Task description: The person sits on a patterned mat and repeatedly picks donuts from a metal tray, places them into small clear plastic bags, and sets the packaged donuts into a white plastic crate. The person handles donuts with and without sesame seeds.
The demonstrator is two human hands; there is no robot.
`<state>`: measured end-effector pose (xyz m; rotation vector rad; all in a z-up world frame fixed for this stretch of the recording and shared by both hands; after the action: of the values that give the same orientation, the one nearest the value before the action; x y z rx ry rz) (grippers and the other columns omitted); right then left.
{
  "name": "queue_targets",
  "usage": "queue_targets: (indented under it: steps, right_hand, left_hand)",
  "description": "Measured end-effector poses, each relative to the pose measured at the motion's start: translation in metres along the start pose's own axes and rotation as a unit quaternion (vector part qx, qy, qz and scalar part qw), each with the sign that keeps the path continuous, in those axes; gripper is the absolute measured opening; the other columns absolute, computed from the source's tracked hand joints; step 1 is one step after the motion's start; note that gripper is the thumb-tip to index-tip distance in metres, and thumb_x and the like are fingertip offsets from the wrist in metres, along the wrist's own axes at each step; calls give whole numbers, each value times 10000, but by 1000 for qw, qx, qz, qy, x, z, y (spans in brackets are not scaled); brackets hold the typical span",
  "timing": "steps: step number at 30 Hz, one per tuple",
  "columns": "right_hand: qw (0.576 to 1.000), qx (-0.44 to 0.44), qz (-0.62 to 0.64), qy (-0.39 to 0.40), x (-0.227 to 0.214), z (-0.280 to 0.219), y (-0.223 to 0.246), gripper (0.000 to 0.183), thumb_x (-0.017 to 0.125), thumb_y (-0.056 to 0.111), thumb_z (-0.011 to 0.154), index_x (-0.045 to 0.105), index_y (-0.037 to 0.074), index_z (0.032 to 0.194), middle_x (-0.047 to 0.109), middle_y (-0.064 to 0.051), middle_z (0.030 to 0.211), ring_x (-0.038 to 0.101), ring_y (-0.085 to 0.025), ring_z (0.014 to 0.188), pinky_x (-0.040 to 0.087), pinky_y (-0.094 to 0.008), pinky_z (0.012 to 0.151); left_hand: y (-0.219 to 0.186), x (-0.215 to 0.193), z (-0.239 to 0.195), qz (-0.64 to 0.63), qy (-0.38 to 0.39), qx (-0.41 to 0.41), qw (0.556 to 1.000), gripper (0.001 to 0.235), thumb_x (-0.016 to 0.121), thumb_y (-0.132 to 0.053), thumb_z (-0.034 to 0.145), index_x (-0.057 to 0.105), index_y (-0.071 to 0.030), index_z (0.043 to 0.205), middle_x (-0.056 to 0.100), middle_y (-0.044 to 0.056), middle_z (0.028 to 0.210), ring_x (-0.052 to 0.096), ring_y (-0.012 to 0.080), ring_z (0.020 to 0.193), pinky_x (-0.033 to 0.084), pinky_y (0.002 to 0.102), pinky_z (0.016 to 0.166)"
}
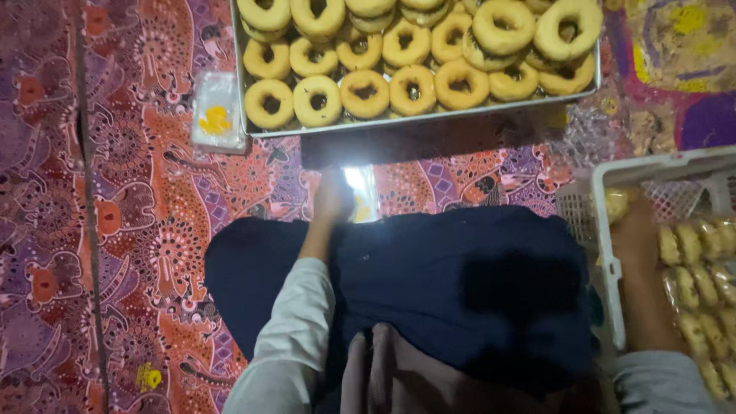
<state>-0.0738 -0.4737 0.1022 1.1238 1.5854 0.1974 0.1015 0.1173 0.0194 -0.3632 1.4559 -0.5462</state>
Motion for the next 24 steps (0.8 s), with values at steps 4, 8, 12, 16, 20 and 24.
queue_targets:
  steps: [4,8,12,16,20,24]
  right_hand:
    - [1000,7,-20,-5,6,4,18,632,610,391,992,460,51,1504,621,-228,1356,606,-383,1236,490,-465,1022]
    - [999,12,-46,-15,3,-7,36,647,581,431,1011,451,52,1518,625,-258,1356,616,-416,1228,493,-482,1010]
    - [998,5,-67,-13,5,0,48,664,553,472,1030,441,52,1532,629,-287,1355,626,-450,1219,496,-500,998]
    - [976,66,-203,32,-4,11,54,587,574,457,1020,553,33,1426,674,-323,1280,665,-484,1171,516,-522,988]
    - [950,-87,-244,-175,-21,-21,102,376,619,228,1082,609,-10,1372,660,-283,1271,653,-424,1173,527,-469,998]
    - [959,-194,138,-152,25,-83,202,408,654,123,1005,573,-26,1376,642,-188,1315,637,-277,1133,553,-358,902]
  left_hand:
    - [18,33,2,29,-8,21,999,209,605,-37,832,573,-27,1037,610,231,1045,624,430,976,516,499,844]
    - [35,48,2,26,-39,13,999,253,623,-43,792,579,-8,1039,599,237,1022,616,432,930,510,502,800]
    - [36,42,0,37,-30,-26,999,162,668,-80,825,614,-73,977,618,189,975,626,402,938,509,499,814]
    - [15,20,-1,51,8,-30,998,227,704,-80,762,599,-72,963,621,196,1025,643,402,958,521,505,808]
    - [-26,-20,-2,61,7,-11,998,309,712,-32,719,587,-49,1001,626,203,1057,659,441,862,521,537,721]
    - [-82,-66,-24,8,-13,69,998,276,643,53,801,597,-72,1042,652,169,1089,675,417,769,528,508,667]
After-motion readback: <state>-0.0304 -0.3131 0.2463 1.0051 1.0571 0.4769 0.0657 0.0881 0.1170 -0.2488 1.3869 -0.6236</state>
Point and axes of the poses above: each hand's wrist, its own z-axis towards the middle knuckle, its own x-axis out of the palm, y = z × x, the point moved 1 cm from there along z, towards the middle knuckle
